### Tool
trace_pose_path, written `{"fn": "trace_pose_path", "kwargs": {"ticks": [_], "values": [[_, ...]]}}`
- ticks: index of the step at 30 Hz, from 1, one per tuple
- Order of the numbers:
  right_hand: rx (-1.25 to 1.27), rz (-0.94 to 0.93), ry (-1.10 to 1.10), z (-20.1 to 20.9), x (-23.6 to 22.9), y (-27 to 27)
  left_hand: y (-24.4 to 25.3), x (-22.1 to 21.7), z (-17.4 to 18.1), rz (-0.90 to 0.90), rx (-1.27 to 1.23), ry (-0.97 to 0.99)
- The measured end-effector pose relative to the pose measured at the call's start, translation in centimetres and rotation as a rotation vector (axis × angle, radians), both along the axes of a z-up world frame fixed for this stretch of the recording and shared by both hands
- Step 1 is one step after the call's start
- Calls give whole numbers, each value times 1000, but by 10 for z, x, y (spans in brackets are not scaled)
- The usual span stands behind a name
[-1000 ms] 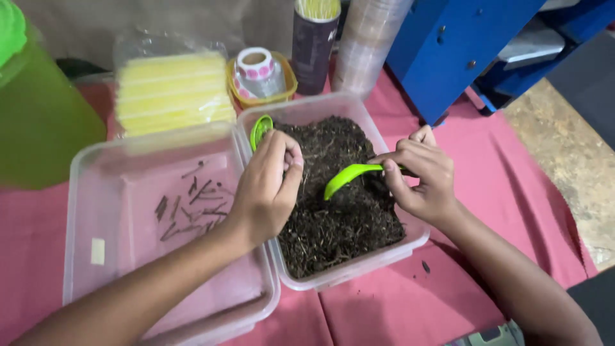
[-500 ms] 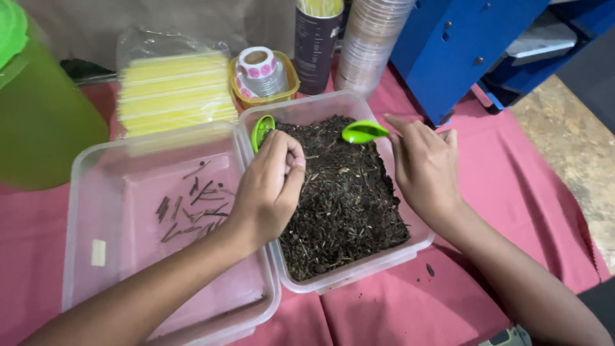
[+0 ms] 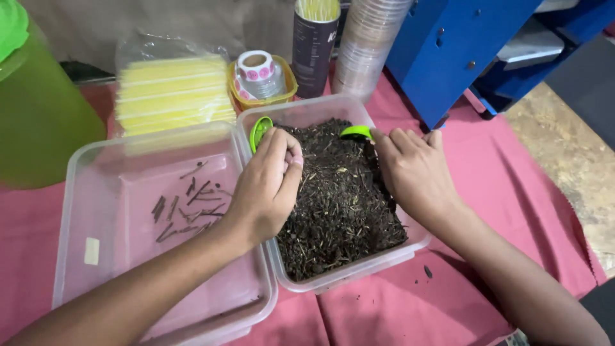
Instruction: Sorting through dried tea leaves to remove stems and debris using a spoon and fingers
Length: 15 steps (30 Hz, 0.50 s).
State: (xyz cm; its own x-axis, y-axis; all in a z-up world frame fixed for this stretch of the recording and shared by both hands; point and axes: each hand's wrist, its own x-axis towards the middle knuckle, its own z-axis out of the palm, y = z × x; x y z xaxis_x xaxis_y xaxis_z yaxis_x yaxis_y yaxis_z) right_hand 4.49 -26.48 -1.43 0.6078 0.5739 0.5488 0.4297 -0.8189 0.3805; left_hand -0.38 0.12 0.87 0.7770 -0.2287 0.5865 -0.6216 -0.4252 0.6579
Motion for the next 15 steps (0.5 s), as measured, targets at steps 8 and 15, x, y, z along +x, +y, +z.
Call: {"fn": "trace_pose_path", "kwargs": {"ticks": [8, 15], "values": [[255, 135, 271, 0, 3, -4, 1, 2, -3, 16, 11, 23], [437, 274, 314, 2, 0, 0, 0, 1, -2, 30, 29, 25]]}}
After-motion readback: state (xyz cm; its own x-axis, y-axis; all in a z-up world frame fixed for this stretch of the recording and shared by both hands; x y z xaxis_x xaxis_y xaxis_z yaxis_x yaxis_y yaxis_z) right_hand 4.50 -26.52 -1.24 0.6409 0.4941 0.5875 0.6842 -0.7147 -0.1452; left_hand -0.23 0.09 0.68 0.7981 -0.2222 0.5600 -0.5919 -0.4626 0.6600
